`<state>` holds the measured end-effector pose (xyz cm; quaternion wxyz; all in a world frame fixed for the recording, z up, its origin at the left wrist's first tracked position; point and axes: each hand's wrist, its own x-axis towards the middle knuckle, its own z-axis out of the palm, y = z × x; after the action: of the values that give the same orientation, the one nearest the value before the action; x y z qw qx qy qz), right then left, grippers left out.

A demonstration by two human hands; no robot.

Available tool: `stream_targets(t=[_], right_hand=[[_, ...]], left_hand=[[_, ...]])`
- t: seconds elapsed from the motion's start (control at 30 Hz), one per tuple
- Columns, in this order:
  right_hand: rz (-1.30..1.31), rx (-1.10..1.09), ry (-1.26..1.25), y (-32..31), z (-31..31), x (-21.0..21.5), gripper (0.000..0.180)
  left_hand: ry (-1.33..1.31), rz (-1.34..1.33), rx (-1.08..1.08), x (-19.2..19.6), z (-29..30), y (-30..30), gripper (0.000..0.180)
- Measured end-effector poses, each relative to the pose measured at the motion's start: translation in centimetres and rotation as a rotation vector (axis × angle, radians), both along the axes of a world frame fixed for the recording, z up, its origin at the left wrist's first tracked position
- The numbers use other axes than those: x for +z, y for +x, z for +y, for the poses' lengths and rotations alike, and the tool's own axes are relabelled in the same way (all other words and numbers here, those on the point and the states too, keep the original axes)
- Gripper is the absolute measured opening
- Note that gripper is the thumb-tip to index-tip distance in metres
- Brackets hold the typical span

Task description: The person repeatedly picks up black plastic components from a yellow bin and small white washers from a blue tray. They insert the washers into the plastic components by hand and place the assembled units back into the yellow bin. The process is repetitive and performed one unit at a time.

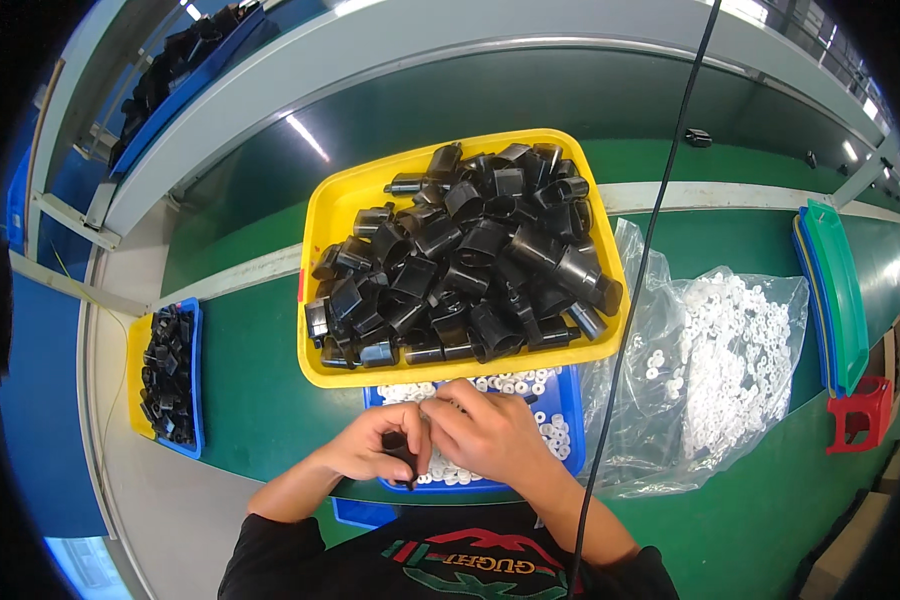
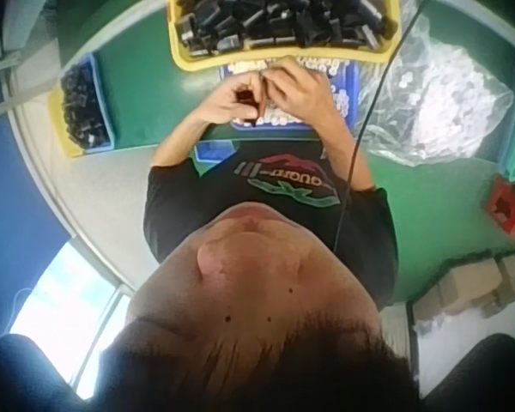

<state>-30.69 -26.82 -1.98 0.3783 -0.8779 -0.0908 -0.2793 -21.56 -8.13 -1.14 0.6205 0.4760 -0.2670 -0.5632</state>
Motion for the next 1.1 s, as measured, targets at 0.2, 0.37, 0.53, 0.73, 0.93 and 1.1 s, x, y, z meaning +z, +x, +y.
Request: stream_targets(t=[0.2, 0.37, 0.53, 0.73, 0.93, 1.1], right_hand=[[-0.016, -0.027, 0.069, -0.2, -0.5, 0.1, 0.028], [0.016, -0.041, 0.067, 0.2, -0.7, 0.4, 0.028], [0.011, -0.03, 0.065, 0.8, -0.7, 0.5, 0.033], [-0.029, -0.058, 0.104, 0.3, -0.8, 0.1, 0.032], [-0.008, -0.019, 0.226, -0.1, -0.6, 0.3, 0.028], [-0.07, 0.058, 0.211, -0.2, -0.4, 0.0, 0.026]], left_hand=[[-0.188, -0.691, 0.086, -0.6, -0.6, -0.1, 0.034], [-0.157, -0.596, 0.084, 1.0, 0.1, 0.9, 0.027], [-0.116, -0.685, 0.042, 2.1, -0.8, 1.1, 0.026], [-0.144, -0.702, 0.101, 0.7, -0.8, 1.1, 0.042], [-0.116, -0.626, 0.16, -0.5, -0.5, 1.1, 0.052], [-0.036, -0.65, 0.151, -0.6, -0.7, 0.8, 0.046]])
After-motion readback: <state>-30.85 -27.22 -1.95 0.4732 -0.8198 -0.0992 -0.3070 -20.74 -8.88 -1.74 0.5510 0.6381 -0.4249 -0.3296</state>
